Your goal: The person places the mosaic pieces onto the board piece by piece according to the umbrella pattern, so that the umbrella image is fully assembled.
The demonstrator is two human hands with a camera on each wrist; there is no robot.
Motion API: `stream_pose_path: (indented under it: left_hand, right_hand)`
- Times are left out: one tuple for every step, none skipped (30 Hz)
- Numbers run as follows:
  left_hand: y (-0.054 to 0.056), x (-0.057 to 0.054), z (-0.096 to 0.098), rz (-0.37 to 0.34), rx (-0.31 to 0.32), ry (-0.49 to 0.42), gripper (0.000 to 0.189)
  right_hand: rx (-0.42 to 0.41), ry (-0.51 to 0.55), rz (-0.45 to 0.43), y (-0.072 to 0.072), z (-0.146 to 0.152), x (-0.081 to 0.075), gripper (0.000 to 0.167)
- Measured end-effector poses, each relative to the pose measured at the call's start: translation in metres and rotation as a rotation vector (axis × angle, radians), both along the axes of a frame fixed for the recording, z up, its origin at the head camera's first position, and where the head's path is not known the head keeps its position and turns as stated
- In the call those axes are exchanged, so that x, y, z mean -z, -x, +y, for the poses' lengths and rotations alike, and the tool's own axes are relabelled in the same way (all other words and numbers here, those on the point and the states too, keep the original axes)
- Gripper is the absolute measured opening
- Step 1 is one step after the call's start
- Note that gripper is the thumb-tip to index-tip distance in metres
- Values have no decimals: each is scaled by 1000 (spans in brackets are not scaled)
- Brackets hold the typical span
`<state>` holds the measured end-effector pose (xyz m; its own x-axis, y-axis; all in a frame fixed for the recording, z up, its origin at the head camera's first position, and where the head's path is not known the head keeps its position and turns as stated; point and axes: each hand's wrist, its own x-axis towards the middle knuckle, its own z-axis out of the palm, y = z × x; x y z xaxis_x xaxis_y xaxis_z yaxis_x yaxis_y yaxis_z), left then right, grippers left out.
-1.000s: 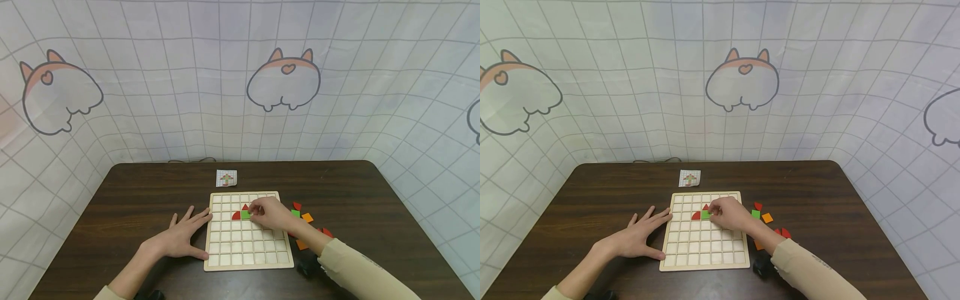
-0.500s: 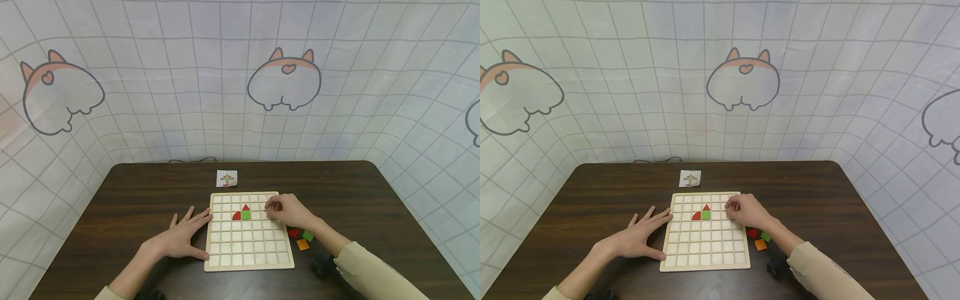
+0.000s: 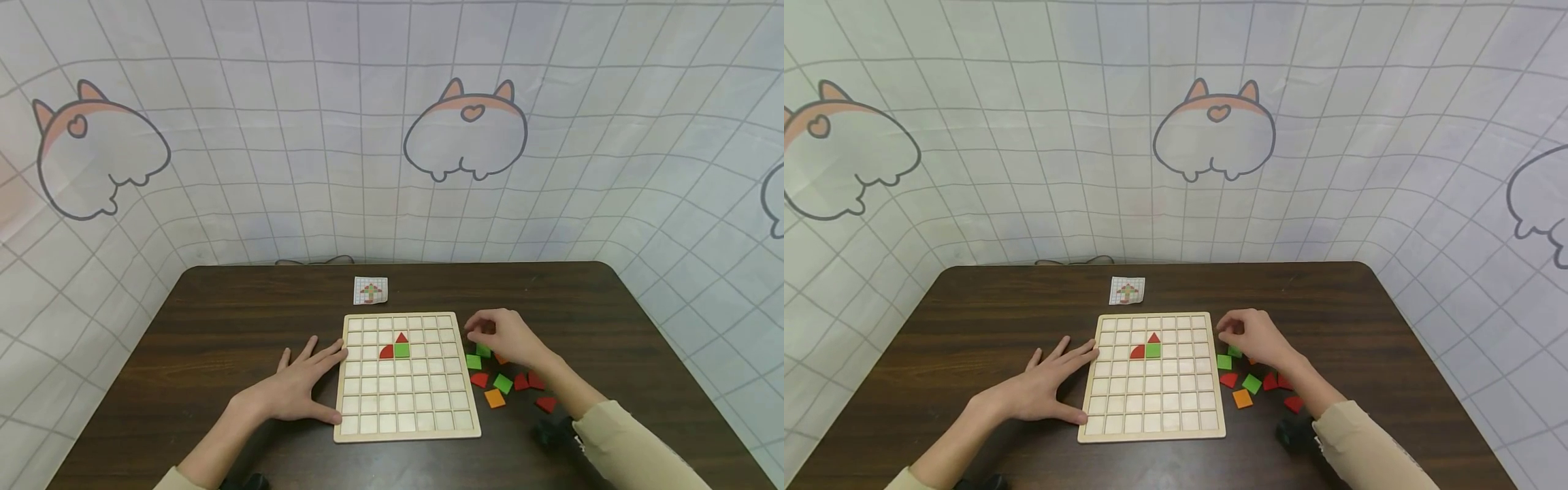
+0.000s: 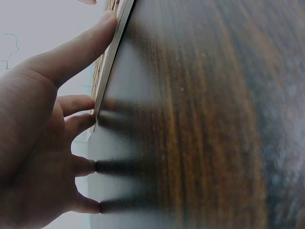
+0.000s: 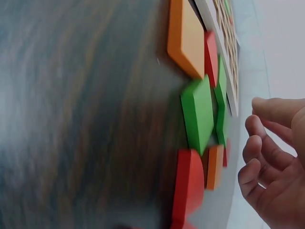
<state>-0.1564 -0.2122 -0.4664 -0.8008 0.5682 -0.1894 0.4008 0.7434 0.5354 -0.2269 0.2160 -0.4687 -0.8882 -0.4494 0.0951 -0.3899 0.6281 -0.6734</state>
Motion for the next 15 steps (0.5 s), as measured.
stream_pose_path:
  left_hand:
    - [0,0,0,0,0,0,109]
    - [0,-1,0,0,-2,-3,109]
    - [0,-1,0,0,-3,-4,109]
    - [0,-1,0,-1,-3,-3,109]
    - [0,-1,0,-1,-4,-1,109]
    - [0,-1,0,-2,-3,0,108]
    - [-1,-1,0,-4,-3,0,108]
    - [-1,-1,0,-4,-2,-2,108]
    - [0,-1,0,-5,-2,-3,108]
    - [0,-1,0,-5,-1,-3,108]
    - [0,-1,0,-5,0,-3,108]
    - [0,-1,0,-5,-1,-2,107]
    - [0,-1,0,-6,-4,0,108]
    - [0,0,1,-6,-6,2,108]
    - [0,0,0,-5,-7,3,108]
  right_hand:
    - [7,0,1,1,3,0,9]
    - [13,1,0,2,6,0,9]
    - [19,0,-2,2,8,0,10]
    - [25,-4,-3,3,11,0,10]
    - [31,-8,-4,4,13,0,11]
    - [38,-11,-7,5,16,0,11]
    - [45,-16,-10,5,18,0,11]
    - [47,-19,-12,6,21,0,12]
    - [50,-25,-11,7,23,0,12]
    - [50,-30,-12,7,25,1,13]
    - [49,-35,-16,8,26,1,14]
    - [44,-39,-20,8,28,1,15]
    - [37,-44,-24,9,29,1,17]
    - [26,-49,-28,10,30,2,20]
    - [17,-57,-34,10,31,2,22]
